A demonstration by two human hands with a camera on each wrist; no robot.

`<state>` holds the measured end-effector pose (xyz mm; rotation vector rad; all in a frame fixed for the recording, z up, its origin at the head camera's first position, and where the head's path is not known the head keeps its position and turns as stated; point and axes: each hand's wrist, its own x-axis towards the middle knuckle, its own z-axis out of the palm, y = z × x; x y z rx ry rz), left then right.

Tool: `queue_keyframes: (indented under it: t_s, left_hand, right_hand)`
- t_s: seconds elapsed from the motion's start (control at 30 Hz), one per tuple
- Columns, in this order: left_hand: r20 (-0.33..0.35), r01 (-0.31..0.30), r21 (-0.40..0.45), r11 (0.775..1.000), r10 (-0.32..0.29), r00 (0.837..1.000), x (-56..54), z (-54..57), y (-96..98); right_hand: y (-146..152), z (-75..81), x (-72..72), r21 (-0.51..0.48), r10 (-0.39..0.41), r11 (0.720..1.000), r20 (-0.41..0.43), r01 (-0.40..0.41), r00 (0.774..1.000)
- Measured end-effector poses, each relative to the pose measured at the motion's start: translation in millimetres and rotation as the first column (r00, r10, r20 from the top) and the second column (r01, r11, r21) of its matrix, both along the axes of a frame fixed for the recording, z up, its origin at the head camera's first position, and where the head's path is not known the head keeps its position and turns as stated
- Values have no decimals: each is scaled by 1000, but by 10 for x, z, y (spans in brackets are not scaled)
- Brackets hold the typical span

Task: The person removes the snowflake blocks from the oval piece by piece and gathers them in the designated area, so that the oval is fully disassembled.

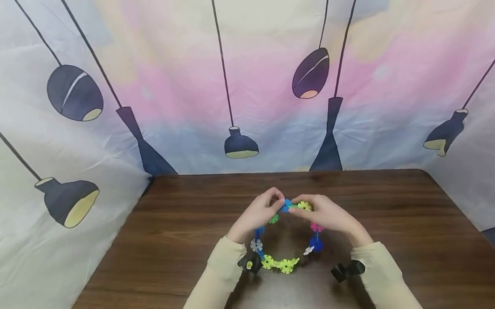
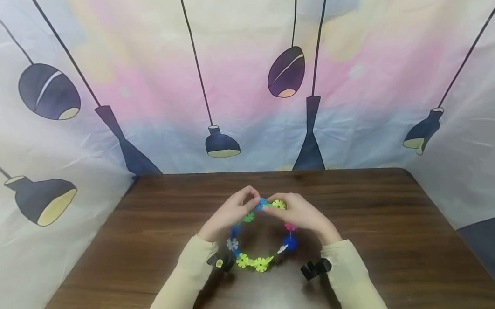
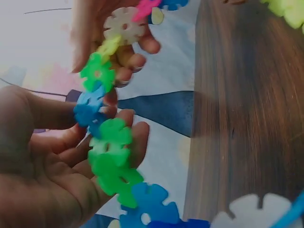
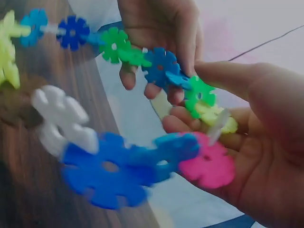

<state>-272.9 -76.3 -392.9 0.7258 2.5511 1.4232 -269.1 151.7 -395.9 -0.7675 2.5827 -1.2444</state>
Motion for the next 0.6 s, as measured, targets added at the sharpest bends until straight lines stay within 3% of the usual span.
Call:
queue_keyframes:
  t_s: [0.13, 0.3, 0.43, 0.6]
  left_hand:
    - [48, -37, 145, 989, 30, 998, 36, 32, -2]
    - [107, -87, 348, 933, 52, 993, 13, 119, -28]
    - [128, -133, 410, 902, 88, 988, -14, 146, -54]
    - [161, -171, 424, 889, 112, 981, -28, 87, -68]
  right_hand:
    - [3, 50, 7, -53, -68, 996, 0, 68, 998]
    - [73, 102, -30, -117, -146, 983, -10, 144, 989]
    - [112, 100, -54, -227, -124, 965, 43, 130, 991]
    - [76, 60, -67, -272, -109, 954, 71, 125, 991]
